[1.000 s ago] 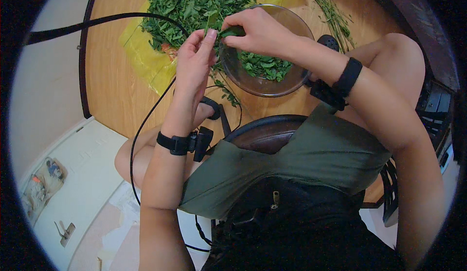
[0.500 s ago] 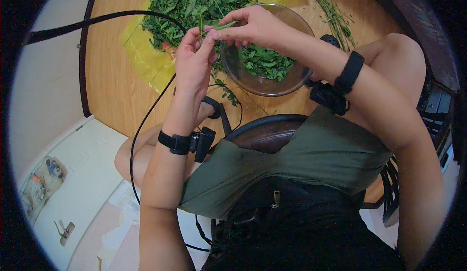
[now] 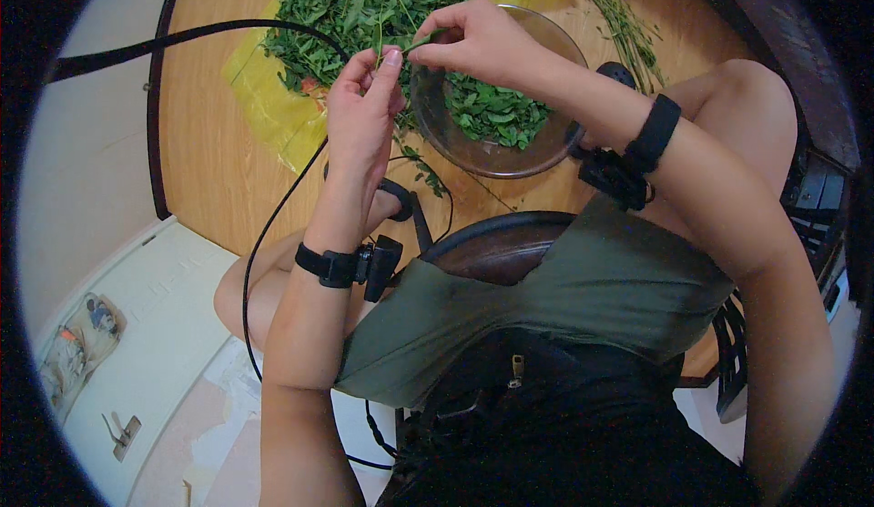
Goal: Picking green leaves from branches into a glass bowl while sitting on a chair.
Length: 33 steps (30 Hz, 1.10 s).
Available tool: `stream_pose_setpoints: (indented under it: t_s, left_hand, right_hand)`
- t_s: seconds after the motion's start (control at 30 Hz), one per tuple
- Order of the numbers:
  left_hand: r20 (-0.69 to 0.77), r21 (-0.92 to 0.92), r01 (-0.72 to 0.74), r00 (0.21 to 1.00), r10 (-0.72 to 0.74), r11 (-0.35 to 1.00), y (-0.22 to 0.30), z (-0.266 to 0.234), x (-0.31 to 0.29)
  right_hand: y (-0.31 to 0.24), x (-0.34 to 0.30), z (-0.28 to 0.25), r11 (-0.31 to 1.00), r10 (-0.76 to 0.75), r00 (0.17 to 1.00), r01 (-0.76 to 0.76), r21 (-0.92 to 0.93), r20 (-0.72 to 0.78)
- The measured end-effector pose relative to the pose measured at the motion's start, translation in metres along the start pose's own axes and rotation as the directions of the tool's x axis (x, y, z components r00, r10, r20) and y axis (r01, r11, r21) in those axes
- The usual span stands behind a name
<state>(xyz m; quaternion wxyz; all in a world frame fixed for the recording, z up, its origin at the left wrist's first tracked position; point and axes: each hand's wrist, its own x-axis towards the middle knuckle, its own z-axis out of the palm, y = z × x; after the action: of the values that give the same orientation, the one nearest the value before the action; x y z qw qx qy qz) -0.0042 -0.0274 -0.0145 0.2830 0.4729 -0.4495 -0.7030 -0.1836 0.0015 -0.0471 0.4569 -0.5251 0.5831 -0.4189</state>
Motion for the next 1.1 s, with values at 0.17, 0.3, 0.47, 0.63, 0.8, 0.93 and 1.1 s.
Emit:
stream_pose_setpoints:
  t_s: [0.17,0.3,0.47,0.63,0.8,0.93,1.1]
  left_hand:
    - [-0.009,0.077,-0.045,0.999,0.046,0.996,-0.005,-0.004,0.002]
    - [-0.024,0.151,-0.052,0.998,0.057,0.987,-0.004,-0.006,0.003]
    - [-0.043,0.118,-0.054,0.997,0.06,0.992,-0.001,-0.003,0.001]
    - [-0.022,0.169,-0.046,0.998,0.05,0.984,0.002,-0.003,-0.001]
    - [-0.009,0.225,-0.048,0.999,0.051,0.973,0.0,-0.004,0.001]
    - [-0.016,0.233,-0.042,0.999,0.047,0.971,0.0,-0.002,0.001]
    - [0.029,0.059,0.062,0.998,-0.064,0.996,0.001,0.0,0.001]
  right_hand:
    - [-0.01,-0.005,-0.005,0.945,-0.131,0.99,0.11,-0.307,-0.048]
    - [-0.01,-0.005,-0.008,0.929,-0.158,0.985,0.126,-0.349,-0.066]
    - [-0.012,-0.004,-0.008,0.951,-0.163,0.984,0.139,-0.277,-0.065]
    - [-0.012,-0.004,-0.006,0.961,-0.169,0.986,0.162,-0.223,-0.012]
    - [-0.011,-0.003,-0.005,0.958,-0.2,0.98,0.191,-0.215,-0.018]
    - [-0.013,-0.005,-0.006,0.94,-0.259,0.966,0.247,-0.236,-0.023]
    - [-0.001,-0.006,-0.021,0.818,-0.129,0.988,0.155,-0.555,0.087]
